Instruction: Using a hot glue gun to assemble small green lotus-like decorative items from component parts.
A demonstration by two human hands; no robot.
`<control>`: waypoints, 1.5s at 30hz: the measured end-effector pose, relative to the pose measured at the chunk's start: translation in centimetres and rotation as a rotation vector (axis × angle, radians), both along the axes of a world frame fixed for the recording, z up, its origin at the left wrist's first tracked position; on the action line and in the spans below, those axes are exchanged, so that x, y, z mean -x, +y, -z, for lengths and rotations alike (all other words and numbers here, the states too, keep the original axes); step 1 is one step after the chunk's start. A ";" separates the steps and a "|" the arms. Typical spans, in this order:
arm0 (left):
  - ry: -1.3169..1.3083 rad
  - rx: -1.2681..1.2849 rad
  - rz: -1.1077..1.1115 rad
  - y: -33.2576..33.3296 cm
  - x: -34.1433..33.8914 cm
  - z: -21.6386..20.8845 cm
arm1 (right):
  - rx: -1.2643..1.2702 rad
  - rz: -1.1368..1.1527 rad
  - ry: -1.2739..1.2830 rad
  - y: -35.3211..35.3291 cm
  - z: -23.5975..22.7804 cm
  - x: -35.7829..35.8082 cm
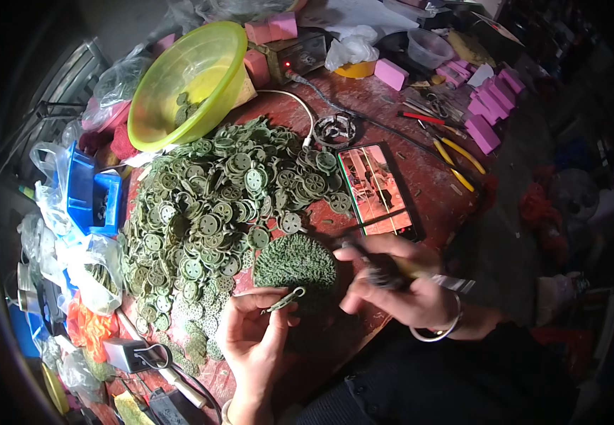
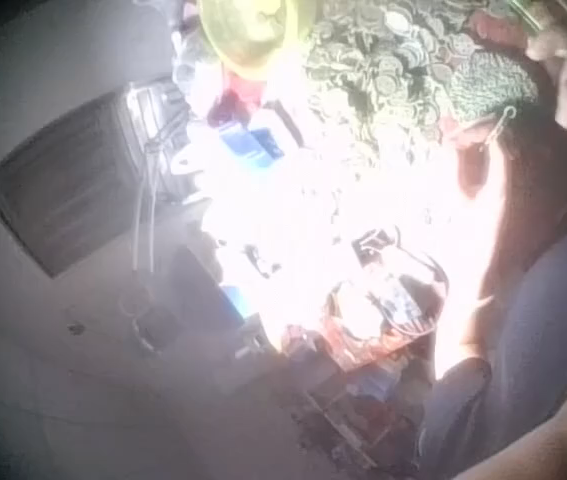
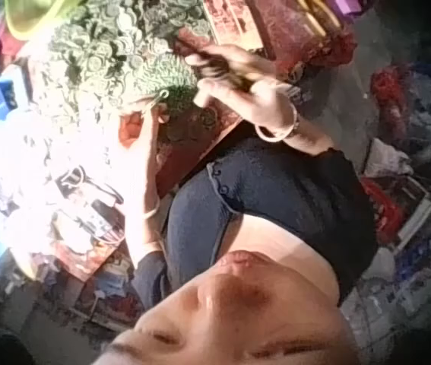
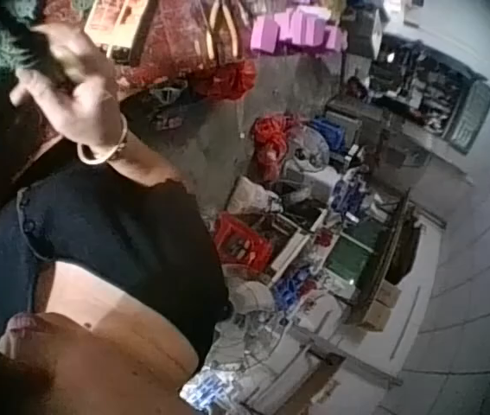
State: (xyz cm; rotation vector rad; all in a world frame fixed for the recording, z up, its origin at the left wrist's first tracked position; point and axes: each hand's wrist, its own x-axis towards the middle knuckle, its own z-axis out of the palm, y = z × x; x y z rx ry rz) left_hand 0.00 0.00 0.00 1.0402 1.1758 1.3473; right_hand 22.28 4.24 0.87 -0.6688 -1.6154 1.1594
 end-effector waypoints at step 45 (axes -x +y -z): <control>-0.606 0.317 0.173 0.7 2.5 -0.5 | 0.023 0.179 -0.111 0.6 -2.9 3.9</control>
